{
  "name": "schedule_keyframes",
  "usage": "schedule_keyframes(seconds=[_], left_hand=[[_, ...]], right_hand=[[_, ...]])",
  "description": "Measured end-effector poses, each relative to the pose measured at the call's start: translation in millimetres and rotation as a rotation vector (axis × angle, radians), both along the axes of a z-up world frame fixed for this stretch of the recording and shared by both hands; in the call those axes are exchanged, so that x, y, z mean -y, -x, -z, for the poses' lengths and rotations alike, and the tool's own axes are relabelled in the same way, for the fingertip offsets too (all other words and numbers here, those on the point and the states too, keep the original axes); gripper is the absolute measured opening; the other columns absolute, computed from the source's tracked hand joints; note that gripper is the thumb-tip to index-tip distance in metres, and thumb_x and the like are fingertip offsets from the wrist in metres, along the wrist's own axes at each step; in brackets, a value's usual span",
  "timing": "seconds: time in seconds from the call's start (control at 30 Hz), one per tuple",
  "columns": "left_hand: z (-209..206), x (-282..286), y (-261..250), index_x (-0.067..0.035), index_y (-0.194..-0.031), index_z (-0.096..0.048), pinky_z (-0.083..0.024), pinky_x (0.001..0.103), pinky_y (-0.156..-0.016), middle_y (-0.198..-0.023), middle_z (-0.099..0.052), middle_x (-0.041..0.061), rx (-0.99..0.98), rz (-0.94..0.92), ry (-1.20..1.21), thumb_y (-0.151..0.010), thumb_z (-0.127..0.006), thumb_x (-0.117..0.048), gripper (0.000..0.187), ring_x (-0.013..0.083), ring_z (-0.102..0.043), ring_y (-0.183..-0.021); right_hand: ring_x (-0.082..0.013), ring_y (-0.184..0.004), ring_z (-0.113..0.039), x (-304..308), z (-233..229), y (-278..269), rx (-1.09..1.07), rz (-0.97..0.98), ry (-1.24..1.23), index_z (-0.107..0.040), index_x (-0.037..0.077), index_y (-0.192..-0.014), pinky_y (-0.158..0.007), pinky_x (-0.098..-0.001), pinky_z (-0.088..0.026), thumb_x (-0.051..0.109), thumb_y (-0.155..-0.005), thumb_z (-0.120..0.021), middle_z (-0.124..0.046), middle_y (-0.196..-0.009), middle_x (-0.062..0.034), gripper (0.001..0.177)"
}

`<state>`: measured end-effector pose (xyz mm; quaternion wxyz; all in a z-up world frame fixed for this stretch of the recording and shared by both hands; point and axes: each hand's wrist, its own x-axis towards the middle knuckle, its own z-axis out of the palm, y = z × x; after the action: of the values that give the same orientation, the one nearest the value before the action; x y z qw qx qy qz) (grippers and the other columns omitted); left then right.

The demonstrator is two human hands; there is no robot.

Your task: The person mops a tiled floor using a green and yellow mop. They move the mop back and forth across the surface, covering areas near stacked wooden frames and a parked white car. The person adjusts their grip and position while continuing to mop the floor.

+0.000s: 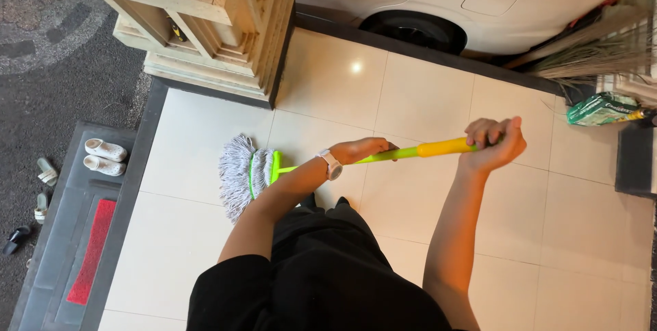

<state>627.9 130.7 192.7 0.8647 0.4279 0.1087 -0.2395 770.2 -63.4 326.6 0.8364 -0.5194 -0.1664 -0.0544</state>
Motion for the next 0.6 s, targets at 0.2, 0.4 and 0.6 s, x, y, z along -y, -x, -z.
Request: schedule_keyframes(seconds=[0.2, 0.4, 0.6], left_hand=[[17.9, 7.1, -3.2, -0.014, -0.117, -0.074, -0.043, 0.020, -0.099, -0.108, -0.073, -0.001, 0.006, 0.085, -0.035, -0.086, -0.059, -0.038, 0.042, 0.0064, -0.064, -0.104], [58.1, -29.7, 29.8, -0.019, -0.117, -0.076, -0.042, 0.023, -0.097, -0.098, -0.067, -0.008, -0.034, -0.034, -0.076, -0.088, -0.061, -0.041, 0.039, 0.0046, -0.061, -0.099], [91.9, -78.2, 85.6, -0.019, -0.117, -0.075, -0.042, 0.024, -0.100, -0.102, -0.072, 0.001, -0.032, -0.171, -0.373, -0.092, -0.063, -0.043, 0.037, 0.0101, -0.065, -0.103]], right_hand=[[-0.0173, -0.033, -0.039, 25.8, 34.3, -3.7, -0.081, 0.073, -0.023, -0.031, 0.021, -0.061, -0.053, -0.0319, -0.045, 0.039, -0.109, -0.045, -0.025, -0.036, 0.0001, 0.054], [-0.0179, -0.032, -0.038, -3.5, 121.1, -3.8, -0.283, -0.028, -0.047, -0.032, 0.022, -0.056, -0.050, -0.0284, -0.040, 0.046, -0.106, -0.045, -0.024, -0.034, -0.0007, 0.056], [-0.0196, -0.032, -0.038, -68.5, 151.0, 38.7, -0.471, -0.235, -0.033, -0.031, 0.022, -0.051, -0.054, -0.0325, -0.046, 0.037, -0.102, -0.049, -0.025, -0.032, -0.0012, 0.057]])
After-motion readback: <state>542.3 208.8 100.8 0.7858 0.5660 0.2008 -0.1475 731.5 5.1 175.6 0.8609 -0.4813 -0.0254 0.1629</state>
